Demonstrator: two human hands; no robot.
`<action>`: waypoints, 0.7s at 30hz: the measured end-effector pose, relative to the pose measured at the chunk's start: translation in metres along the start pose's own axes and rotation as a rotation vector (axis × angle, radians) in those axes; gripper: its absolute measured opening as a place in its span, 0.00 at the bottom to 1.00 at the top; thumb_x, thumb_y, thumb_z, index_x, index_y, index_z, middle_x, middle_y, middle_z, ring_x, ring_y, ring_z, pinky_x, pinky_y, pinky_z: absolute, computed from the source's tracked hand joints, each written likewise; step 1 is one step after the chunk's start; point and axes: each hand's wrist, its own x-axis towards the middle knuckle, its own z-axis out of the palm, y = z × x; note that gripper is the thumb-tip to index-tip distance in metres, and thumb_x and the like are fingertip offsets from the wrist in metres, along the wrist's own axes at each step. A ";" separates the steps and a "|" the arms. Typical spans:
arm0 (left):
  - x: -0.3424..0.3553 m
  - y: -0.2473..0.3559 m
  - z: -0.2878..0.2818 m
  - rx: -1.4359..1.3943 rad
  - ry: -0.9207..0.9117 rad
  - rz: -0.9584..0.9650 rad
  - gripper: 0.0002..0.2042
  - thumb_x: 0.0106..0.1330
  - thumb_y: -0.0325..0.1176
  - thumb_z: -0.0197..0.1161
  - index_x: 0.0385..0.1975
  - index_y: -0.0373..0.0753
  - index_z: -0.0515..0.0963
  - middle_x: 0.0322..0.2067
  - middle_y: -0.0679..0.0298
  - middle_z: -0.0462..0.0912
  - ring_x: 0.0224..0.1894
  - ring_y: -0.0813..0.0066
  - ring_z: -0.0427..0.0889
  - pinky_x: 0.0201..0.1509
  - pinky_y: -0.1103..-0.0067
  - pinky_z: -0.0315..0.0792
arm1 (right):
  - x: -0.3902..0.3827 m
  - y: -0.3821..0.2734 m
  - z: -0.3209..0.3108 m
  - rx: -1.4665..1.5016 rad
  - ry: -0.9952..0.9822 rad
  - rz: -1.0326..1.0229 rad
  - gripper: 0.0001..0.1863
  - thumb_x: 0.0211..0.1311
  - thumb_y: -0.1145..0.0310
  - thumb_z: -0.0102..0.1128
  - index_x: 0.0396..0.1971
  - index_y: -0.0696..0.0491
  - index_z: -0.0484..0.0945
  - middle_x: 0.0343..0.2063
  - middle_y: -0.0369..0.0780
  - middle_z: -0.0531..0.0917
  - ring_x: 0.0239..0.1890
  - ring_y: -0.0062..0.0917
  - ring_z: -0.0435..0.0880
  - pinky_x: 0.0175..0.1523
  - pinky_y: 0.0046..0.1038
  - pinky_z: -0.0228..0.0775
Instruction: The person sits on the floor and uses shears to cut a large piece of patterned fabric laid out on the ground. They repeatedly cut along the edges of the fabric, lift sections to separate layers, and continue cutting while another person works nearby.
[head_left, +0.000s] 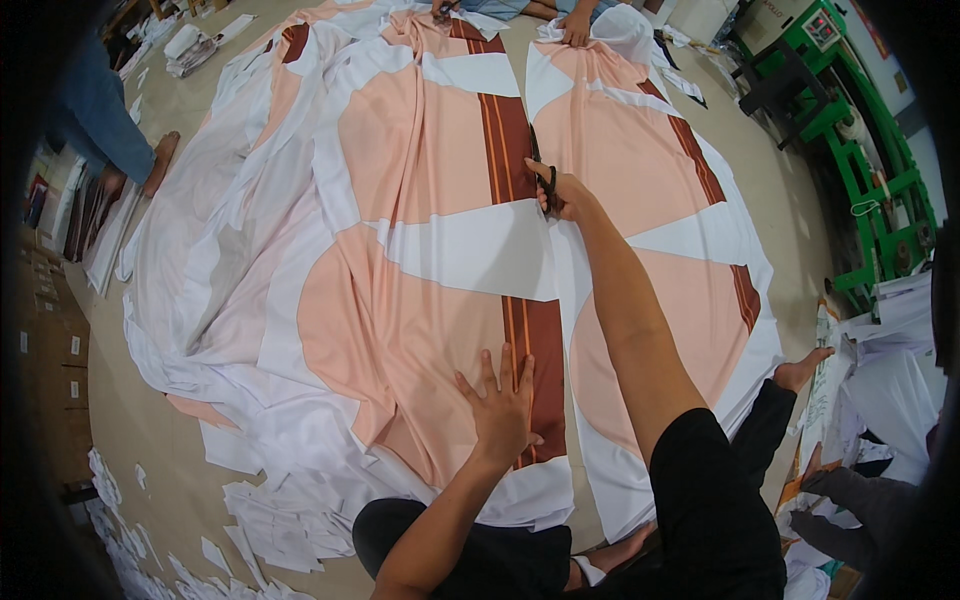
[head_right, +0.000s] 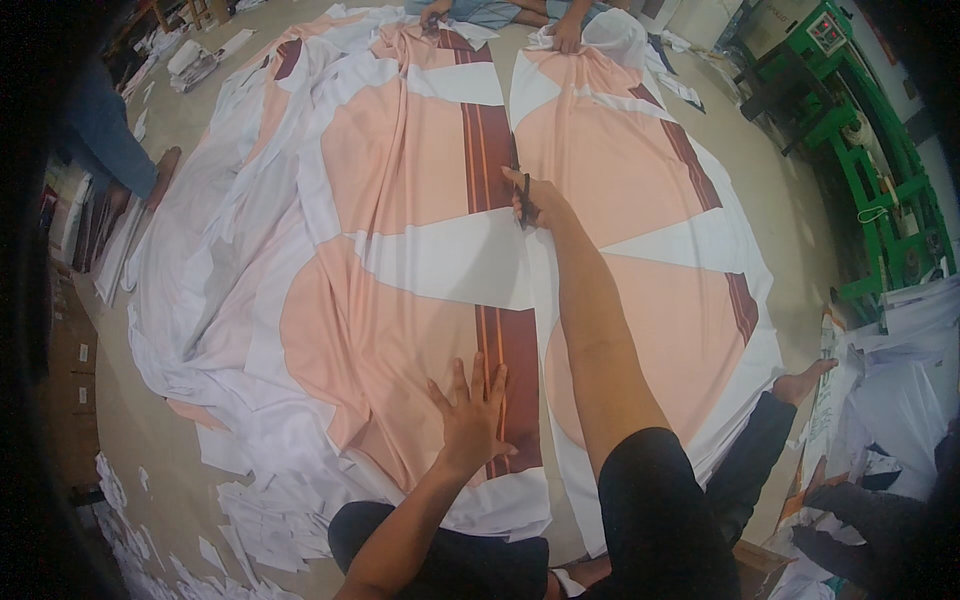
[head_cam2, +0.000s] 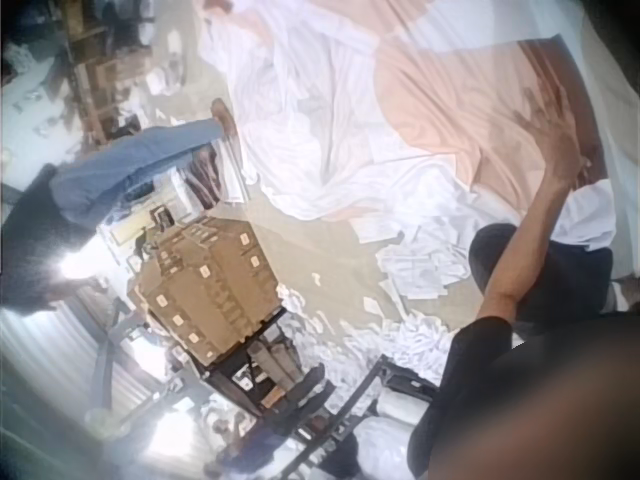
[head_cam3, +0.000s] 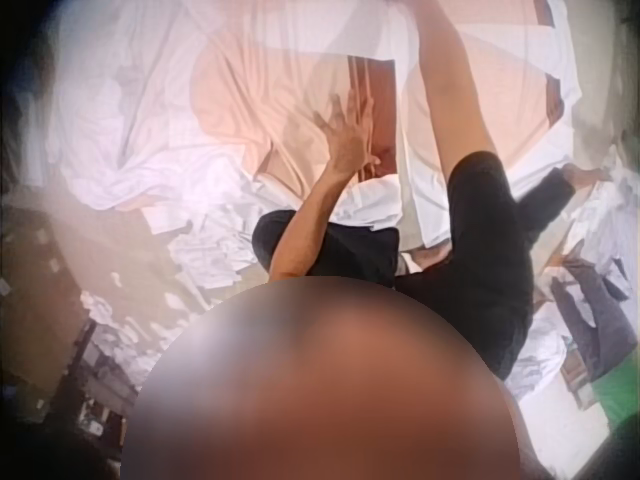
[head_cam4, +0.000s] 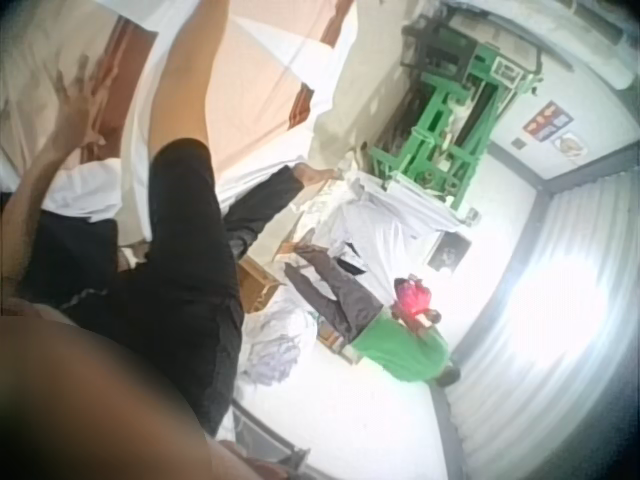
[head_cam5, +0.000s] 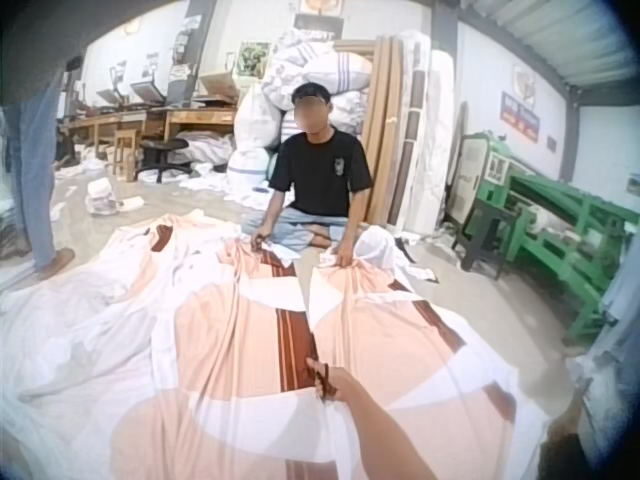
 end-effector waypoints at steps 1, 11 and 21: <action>0.000 0.000 0.000 -0.003 -0.002 -0.002 0.67 0.29 0.66 0.78 0.76 0.49 0.53 0.76 0.49 0.46 0.76 0.37 0.44 0.63 0.26 0.43 | 0.000 0.000 0.000 -0.011 -0.017 0.006 0.22 0.55 0.52 0.76 0.25 0.51 0.73 0.16 0.35 0.72 0.15 0.21 0.72 0.19 0.25 0.67; 0.001 0.000 -0.003 -0.079 -0.044 -0.015 0.67 0.30 0.61 0.81 0.76 0.49 0.51 0.76 0.48 0.44 0.76 0.35 0.41 0.64 0.26 0.40 | 0.002 -0.002 0.003 -0.004 -0.014 -0.001 0.23 0.55 0.51 0.76 0.24 0.50 0.72 0.17 0.34 0.72 0.16 0.21 0.72 0.19 0.25 0.66; 0.001 0.001 -0.006 -0.072 -0.081 -0.022 0.67 0.31 0.61 0.81 0.76 0.49 0.50 0.76 0.48 0.42 0.76 0.36 0.41 0.64 0.26 0.40 | 0.011 0.002 0.000 -0.054 -0.002 -0.059 0.24 0.55 0.47 0.75 0.21 0.49 0.72 0.14 0.36 0.74 0.13 0.23 0.72 0.19 0.25 0.65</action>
